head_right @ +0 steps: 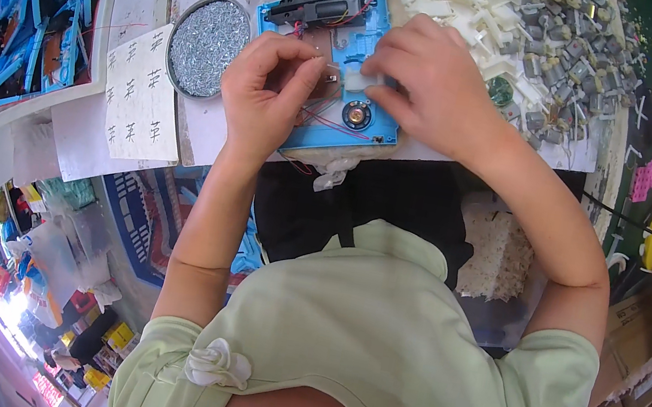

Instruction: Assembling and soldering components of a blue handheld electronic device on a factory workbench.

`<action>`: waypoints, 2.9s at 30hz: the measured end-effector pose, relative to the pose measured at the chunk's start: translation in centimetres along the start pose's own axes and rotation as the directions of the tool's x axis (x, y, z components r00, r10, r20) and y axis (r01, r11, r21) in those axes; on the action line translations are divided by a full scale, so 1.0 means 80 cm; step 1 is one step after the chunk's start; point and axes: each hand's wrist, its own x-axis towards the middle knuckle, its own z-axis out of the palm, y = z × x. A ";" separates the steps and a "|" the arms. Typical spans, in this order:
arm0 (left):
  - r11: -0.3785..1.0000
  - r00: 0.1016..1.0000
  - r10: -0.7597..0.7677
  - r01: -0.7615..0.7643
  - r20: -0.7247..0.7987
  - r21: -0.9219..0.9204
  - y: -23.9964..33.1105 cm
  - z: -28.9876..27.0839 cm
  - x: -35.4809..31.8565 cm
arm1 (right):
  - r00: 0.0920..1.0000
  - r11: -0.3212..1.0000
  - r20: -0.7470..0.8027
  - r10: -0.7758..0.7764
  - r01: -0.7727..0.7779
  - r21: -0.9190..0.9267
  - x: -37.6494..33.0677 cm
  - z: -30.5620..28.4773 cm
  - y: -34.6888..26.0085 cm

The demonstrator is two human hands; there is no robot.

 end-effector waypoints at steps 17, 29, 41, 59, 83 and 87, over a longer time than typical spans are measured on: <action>0.998 0.999 0.050 -0.050 0.019 -0.027 0.008 -0.010 -0.016 | 0.735 0.403 -0.511 0.446 -0.675 -0.618 -0.068 -0.141 0.080; 0.990 0.792 -0.071 0.132 0.606 -0.056 0.101 0.057 0.082 | 0.908 0.865 -0.011 0.419 -0.396 0.309 -0.038 -0.112 -0.018; 0.993 0.540 0.041 0.073 0.840 -0.096 0.140 0.128 0.124 | 0.809 0.500 -0.004 0.588 -0.360 0.788 -0.107 -0.127 -0.014; 0.682 0.838 -0.142 -0.302 0.526 0.665 0.092 0.411 0.328 | 0.648 0.260 -0.145 0.748 -0.085 0.962 -0.183 -0.138 0.012; 0.936 0.880 -0.010 0.175 0.475 -0.305 0.121 0.196 0.234 | 0.833 0.825 -0.022 0.553 -0.544 0.156 -0.123 -0.113 0.051; 0.915 0.880 -0.085 0.254 0.467 -0.313 0.109 0.073 0.123 | 0.867 0.864 0.047 0.497 -0.499 0.067 -0.105 -0.111 0.054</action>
